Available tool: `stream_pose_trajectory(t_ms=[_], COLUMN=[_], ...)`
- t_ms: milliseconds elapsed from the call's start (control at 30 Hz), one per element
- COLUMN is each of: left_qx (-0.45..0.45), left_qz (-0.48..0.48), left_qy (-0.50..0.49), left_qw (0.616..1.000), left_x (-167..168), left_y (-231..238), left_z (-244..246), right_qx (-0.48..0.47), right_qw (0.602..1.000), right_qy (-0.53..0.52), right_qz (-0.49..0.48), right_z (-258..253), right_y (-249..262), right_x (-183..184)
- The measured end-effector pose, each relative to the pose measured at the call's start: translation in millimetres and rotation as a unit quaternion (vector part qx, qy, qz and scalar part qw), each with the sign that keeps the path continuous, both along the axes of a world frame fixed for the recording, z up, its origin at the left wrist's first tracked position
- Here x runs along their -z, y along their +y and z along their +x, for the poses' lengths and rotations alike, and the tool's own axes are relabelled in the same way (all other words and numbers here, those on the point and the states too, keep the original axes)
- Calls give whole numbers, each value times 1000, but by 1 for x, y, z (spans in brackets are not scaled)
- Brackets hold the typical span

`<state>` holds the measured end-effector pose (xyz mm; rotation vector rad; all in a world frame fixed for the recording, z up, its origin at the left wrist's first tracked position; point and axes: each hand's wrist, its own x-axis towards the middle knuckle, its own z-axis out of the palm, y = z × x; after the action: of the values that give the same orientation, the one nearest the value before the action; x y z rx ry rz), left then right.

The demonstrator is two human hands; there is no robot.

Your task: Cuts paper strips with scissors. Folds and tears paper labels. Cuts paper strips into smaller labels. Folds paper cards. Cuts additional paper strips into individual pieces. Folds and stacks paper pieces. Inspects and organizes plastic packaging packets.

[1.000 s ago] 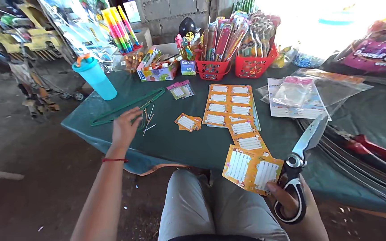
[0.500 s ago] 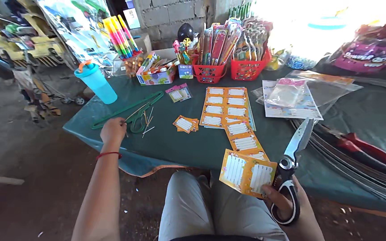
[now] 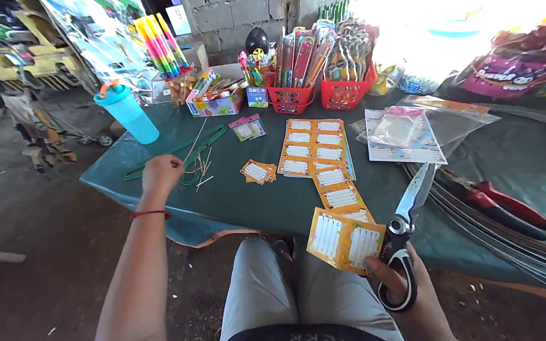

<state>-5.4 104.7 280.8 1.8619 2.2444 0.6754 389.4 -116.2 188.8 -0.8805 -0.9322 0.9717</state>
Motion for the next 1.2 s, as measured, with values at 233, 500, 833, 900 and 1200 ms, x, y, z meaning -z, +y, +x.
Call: stream_pose_trajectory(t_ms=[233,500,833,900,1200], left_qx=[40,61,122,103,120], left_qz=[-12,-33,12,7,-23], left_qy=[-50,55,91,101,79], left_qw=[998,996,988,990,989], left_x=[7,23,40,38,38], left_y=[12,26,31,29,33], left_z=[14,-34,-66,-76,-62], right_qx=[-18,9,-11,-16,-27], right_qw=[1000,1000,999,999,999], right_qy=[1,-29,-29,-28,-31], right_qz=[9,-9,-10,-7,-16], right_z=[-5,-1,-9,-7,-10], right_y=[-5,-10,-9,-9,0], right_x=[-3,-3,-6,-5,-1])
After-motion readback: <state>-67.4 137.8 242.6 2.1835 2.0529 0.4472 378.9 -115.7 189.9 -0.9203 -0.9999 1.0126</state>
